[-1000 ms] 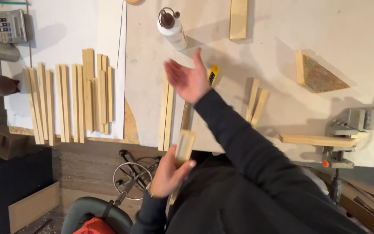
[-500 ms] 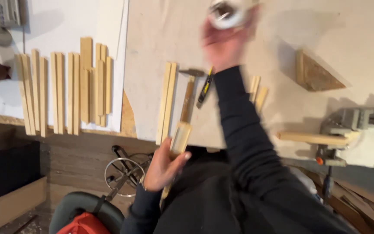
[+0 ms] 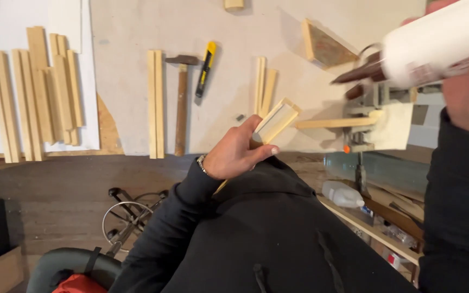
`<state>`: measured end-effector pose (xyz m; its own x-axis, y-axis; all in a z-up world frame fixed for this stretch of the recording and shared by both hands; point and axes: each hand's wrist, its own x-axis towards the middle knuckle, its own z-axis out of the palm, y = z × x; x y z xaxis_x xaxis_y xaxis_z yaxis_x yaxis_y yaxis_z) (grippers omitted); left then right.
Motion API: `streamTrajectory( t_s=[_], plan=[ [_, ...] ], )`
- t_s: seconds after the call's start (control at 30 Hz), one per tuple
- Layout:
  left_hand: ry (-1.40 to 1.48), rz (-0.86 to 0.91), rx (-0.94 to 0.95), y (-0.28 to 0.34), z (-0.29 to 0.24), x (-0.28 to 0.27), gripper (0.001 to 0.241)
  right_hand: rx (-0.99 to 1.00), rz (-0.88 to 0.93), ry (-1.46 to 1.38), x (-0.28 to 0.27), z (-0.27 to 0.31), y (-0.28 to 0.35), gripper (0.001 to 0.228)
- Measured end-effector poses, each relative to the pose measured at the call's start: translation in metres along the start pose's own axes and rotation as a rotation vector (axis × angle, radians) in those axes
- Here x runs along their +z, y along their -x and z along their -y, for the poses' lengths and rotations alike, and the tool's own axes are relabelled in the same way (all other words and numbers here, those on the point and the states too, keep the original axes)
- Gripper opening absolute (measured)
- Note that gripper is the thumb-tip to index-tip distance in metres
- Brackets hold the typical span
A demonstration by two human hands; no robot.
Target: Assembling wooden frame segments using glue, a corner clamp, and a hammer.
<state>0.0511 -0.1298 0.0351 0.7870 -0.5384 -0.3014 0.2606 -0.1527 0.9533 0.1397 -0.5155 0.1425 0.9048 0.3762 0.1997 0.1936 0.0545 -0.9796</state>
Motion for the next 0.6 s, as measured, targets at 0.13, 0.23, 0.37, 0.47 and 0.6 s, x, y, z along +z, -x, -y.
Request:
streamTrajectory(
  t_s=[0.13,0.23,0.37,0.47,0.6],
  plan=[
    [-0.014,0.109,0.056,-0.002,-0.009,0.020,0.051,0.019,0.094,0.203,0.047,0.023,0.002,0.043],
    [-0.032,0.154,0.086,-0.003,-0.020,0.027,0.052,-0.004,0.106,0.267,0.058,0.038,0.011,0.039],
    [-0.058,0.174,0.040,0.004,-0.024,0.036,0.053,0.022,0.085,0.272,0.056,0.033,0.024,0.040],
    [-0.098,0.156,0.103,0.009,-0.025,0.038,0.053,0.017,0.088,0.240,0.061,0.040,0.030,0.040],
    [-0.101,0.144,0.154,0.016,-0.022,0.041,0.052,-0.016,0.086,0.235,0.077,0.053,0.034,0.041]
  ],
)
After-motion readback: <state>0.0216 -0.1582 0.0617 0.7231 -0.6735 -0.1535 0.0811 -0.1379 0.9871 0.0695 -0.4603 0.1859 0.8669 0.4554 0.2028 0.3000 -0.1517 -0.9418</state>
